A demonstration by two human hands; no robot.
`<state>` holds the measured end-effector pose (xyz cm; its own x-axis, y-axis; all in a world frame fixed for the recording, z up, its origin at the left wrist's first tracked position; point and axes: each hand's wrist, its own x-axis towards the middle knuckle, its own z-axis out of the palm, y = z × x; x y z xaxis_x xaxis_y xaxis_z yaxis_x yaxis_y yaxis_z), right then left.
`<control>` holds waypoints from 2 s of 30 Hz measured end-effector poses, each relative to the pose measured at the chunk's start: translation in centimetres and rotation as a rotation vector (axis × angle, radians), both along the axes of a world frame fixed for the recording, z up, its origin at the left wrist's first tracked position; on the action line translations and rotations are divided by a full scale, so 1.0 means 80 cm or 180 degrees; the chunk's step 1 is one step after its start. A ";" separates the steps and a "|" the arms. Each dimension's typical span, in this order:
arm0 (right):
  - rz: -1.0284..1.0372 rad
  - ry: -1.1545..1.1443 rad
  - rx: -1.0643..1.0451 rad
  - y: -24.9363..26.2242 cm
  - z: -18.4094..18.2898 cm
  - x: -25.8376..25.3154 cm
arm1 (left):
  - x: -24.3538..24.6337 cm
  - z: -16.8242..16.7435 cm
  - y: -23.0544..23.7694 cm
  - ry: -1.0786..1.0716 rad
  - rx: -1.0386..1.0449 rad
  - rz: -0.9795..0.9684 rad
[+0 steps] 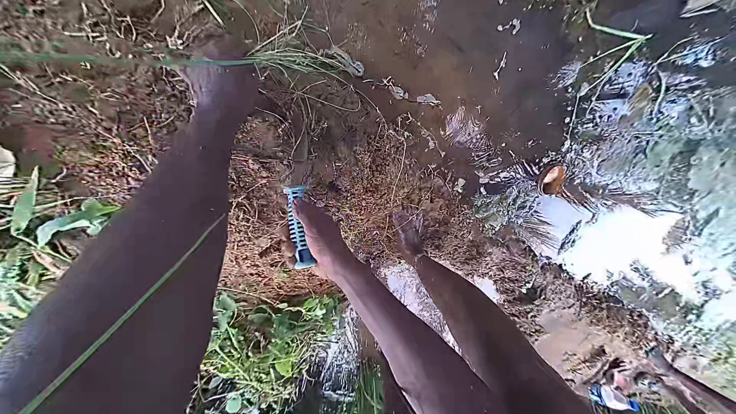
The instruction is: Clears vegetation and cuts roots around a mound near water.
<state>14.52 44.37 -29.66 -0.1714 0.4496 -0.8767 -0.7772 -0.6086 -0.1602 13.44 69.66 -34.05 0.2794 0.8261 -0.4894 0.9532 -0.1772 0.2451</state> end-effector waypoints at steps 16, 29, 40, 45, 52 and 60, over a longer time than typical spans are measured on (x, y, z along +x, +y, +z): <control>-0.1133 -0.1508 -0.0522 -0.290 0.073 -0.051 | 0.002 0.043 -0.189 -0.1403 -0.0388 0.0177; -0.2274 -0.0921 -0.0832 -0.164 -0.014 0.070 | 0.124 0.019 -0.237 -0.0977 -0.0807 -0.1161; -0.2104 -0.0694 -0.0736 -0.174 -0.024 0.080 | 0.094 0.006 -0.301 -0.0649 -0.0483 -0.1787; -0.1795 -0.0382 -0.0475 -0.180 -0.016 0.064 | 0.084 0.065 -0.308 -0.1315 -0.0557 -0.1281; -0.1524 -0.0056 -0.0390 -0.241 0.027 -0.031 | -0.023 0.109 -0.355 -0.2450 -0.0398 0.0584; -0.0671 -0.0948 -0.0600 -0.367 0.081 -0.086 | -0.219 0.130 -0.462 -0.2805 0.0220 0.3289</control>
<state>7.64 15.05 -23.20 0.1811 0.2744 -0.9444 -0.8245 -0.4811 -0.2979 -4.10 32.73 -23.69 -0.2809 0.8625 -0.4209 0.1901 0.4799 0.8565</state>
